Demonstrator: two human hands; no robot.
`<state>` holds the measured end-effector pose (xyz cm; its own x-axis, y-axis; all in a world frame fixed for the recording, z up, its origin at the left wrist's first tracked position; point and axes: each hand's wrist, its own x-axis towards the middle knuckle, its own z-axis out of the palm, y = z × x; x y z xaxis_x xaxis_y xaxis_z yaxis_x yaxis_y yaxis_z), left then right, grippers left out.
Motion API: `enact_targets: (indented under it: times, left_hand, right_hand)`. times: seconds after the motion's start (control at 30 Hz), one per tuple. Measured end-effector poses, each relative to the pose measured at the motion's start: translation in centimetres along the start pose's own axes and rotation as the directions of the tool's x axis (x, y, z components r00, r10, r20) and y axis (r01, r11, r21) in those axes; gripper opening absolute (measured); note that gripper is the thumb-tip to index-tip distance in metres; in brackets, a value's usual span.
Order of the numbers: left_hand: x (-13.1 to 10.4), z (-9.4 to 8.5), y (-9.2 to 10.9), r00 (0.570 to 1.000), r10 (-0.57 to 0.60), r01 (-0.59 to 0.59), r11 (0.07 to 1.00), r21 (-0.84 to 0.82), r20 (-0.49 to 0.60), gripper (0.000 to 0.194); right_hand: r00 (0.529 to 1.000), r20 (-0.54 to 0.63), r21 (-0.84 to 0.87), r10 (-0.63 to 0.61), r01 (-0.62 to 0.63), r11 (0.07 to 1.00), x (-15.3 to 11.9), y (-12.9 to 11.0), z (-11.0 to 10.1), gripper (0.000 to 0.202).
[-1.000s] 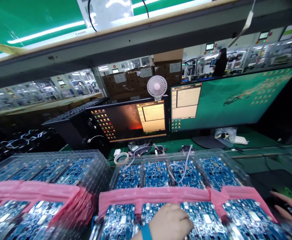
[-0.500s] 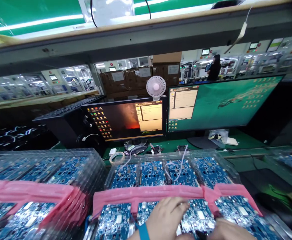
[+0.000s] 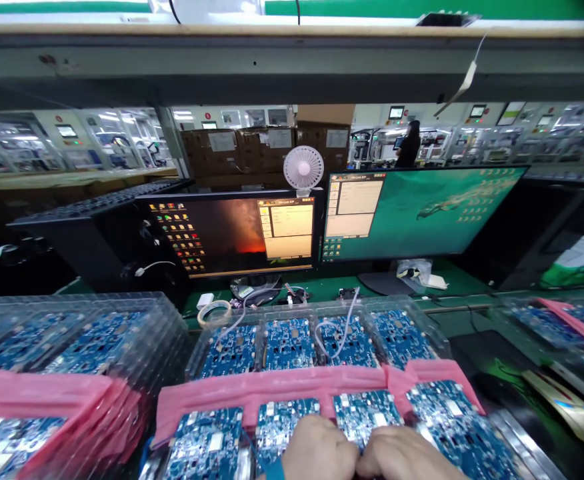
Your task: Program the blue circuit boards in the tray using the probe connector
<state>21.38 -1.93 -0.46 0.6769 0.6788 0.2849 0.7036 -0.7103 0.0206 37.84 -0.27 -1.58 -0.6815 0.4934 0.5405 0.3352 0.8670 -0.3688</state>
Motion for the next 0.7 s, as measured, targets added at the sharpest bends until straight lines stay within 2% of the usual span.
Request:
enact_targets:
  times: [0.1, 0.17, 0.23, 0.3, 0.33, 0.37, 0.43, 0.5, 0.53, 0.63, 0.7]
  left_hand:
    - [0.1, -0.6, -0.1, 0.995, -0.051, 0.053, 0.998, -0.025, 0.080, 0.044]
    - [0.1, -1.1, -0.2, 0.992, -0.093, 0.097, 0.994, -0.044, 0.079, 0.046]
    - [0.1, -1.8, -0.3, 0.987, -0.152, 0.156, 0.984, -0.089, 0.053, 0.041]
    - [0.2, -2.6, -0.3, 0.968, -0.246, 0.251, 0.955, -0.157, 0.051, 0.029]
    - [0.3, -3.1, -0.4, 0.954, -0.292, 0.300, 0.934, -0.192, 0.067, 0.022]
    - [0.4, -3.5, -0.4, 0.941, -0.327, 0.339, 0.914, -0.222, 0.089, 0.016]
    - [0.8, -4.0, -0.7, 0.928, -0.353, 0.373, 0.893, -0.252, 0.122, 0.009]
    - [1.2, -4.0, -1.0, 0.936, -0.332, 0.352, 0.901, -0.253, 0.122, 0.010]
    - [1.5, -3.9, -1.1, 0.943, -0.313, 0.331, 0.911, -0.247, 0.111, 0.012]
    - [2.4, -3.3, -1.6, 0.963, -0.256, 0.269, 0.940, -0.209, 0.086, 0.019]
    - [3.1, -2.9, -1.9, 0.967, -0.237, 0.250, 0.952, -0.177, 0.089, 0.021]
  right_hand:
    - [0.994, 0.103, 0.025, -0.021, 0.019, 1.000, 1.2, -0.1, -0.6, 0.064]
    - [0.975, 0.218, 0.001, -0.033, 0.033, 0.999, 2.2, -0.4, -2.0, 0.058]
    - [0.968, 0.247, 0.042, -0.031, 0.022, 0.999, 3.1, -0.7, -4.1, 0.054]
    - [0.992, 0.112, 0.162, 0.053, -0.071, 0.984, 3.7, -1.0, -6.4, 0.047]
    - [0.989, 0.019, 0.226, 0.148, -0.148, 0.963, 4.1, -1.0, -7.5, 0.043]
    - [0.962, -0.055, 0.273, 0.268, -0.243, 0.931, 4.5, -0.7, -8.4, 0.038]
    - [0.858, -0.125, 0.290, 0.498, -0.448, 0.846, 5.5, 0.5, -9.5, 0.027]
    - [0.770, -0.121, 0.251, 0.626, -0.587, 0.770, 6.8, 2.8, -9.5, 0.023]
    - [0.751, -0.101, 0.238, 0.653, -0.619, 0.749, 7.4, 4.2, -9.1, 0.024]
    - [0.736, -0.038, 0.250, 0.676, -0.648, 0.719, 8.4, 8.2, -7.2, 0.022]
    - [0.735, -0.008, 0.264, 0.678, -0.653, 0.710, 8.4, 9.9, -6.1, 0.022]
